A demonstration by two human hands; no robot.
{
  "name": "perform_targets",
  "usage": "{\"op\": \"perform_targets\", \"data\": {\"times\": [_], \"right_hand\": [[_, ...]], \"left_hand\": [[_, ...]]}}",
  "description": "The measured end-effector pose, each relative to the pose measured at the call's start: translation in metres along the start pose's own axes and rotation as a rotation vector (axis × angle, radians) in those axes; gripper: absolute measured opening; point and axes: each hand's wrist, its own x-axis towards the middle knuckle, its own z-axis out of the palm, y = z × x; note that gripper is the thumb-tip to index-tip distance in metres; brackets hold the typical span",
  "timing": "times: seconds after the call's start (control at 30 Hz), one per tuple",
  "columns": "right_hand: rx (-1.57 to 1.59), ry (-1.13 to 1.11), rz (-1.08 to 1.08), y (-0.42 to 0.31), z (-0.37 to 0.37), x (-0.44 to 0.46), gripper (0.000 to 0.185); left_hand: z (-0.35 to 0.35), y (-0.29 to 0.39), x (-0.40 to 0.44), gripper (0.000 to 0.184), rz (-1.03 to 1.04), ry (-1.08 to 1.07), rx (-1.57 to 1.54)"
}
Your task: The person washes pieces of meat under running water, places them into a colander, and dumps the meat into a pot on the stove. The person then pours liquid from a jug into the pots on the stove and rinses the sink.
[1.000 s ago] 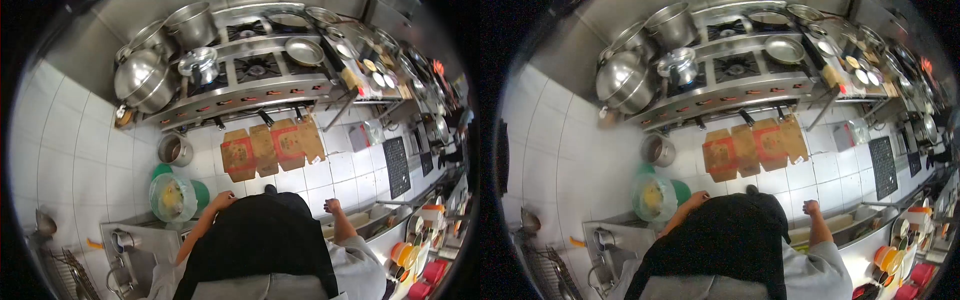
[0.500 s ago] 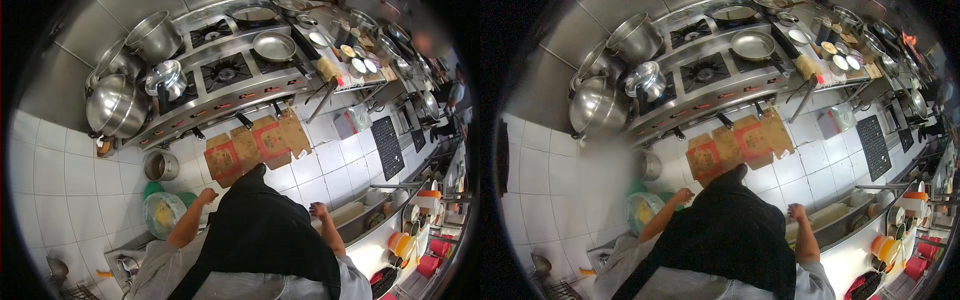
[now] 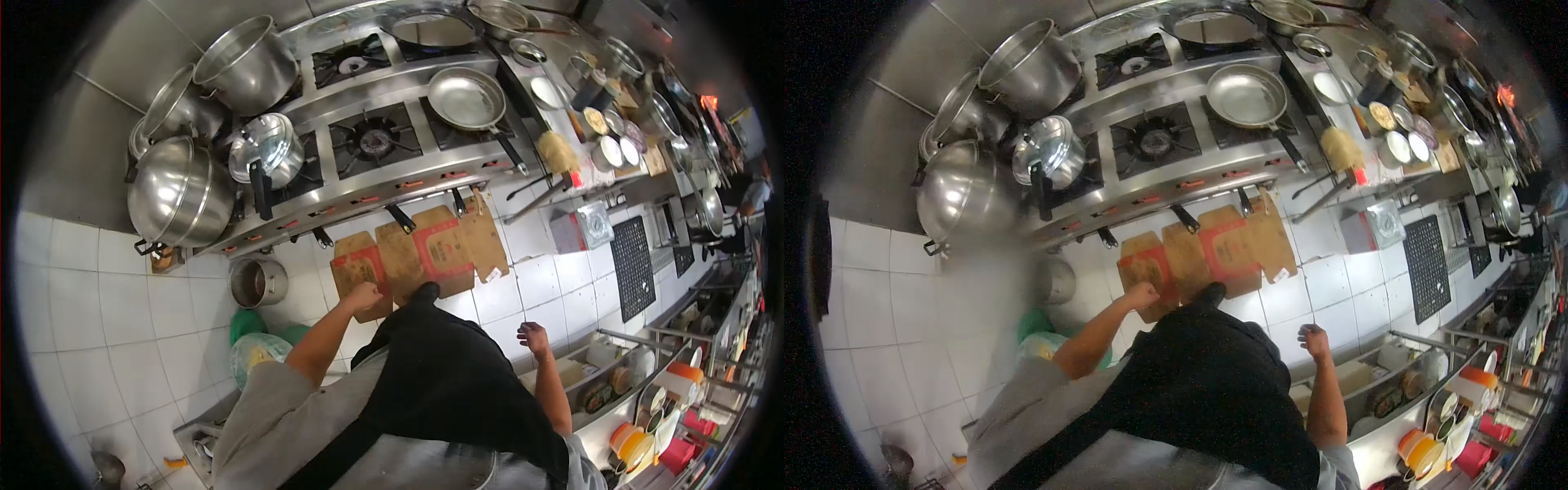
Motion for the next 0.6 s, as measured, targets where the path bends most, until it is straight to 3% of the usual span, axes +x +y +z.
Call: {"op": "perform_targets", "data": {"times": [0.1,0.17,0.23,0.27,0.3,0.37,0.4,0.5,0.57,0.6], "right_hand": [[0.073,0.029,-0.013,-0.010,-0.014,0.004,0.029],[0.111,0.017,0.030,0.013,-0.034,0.019,0.028],[0.213,-0.020,0.112,0.041,-0.052,0.033,0.021],[0.270,-0.137,0.035,0.061,-0.067,0.035,0.022],[-0.085,-0.244,-0.148,0.097,-0.088,0.061,0.021],[-0.819,-0.243,-0.627,0.165,-0.128,0.108,0.024],[-0.900,-0.263,-0.664,0.168,-0.142,0.117,0.024],[-0.836,-0.321,-0.491,0.121,-0.191,0.140,0.023],[-0.522,-0.311,-0.227,0.070,-0.220,0.150,0.024],[-0.289,-0.285,-0.066,0.040,-0.230,0.157,0.025]], "left_hand": [[-0.018,0.000,0.026,0.033,-0.038,-0.011,0.253],[-0.007,-0.024,0.051,0.031,0.130,0.036,0.371],[-0.006,-0.009,0.062,0.031,0.127,0.068,0.304],[-0.010,0.018,0.053,0.031,0.036,0.074,0.174],[-0.007,0.039,0.046,0.031,-0.056,0.081,0.038],[0.017,0.051,0.044,0.033,-0.007,0.120,0.079],[0.031,0.056,0.045,0.034,0.016,0.145,0.101],[0.064,0.126,0.006,0.037,-0.328,-0.048,-0.042],[0.118,0.135,-0.004,0.035,-0.464,-0.090,-0.132],[0.169,0.103,0.001,0.028,-0.393,-0.126,-0.104]]}}
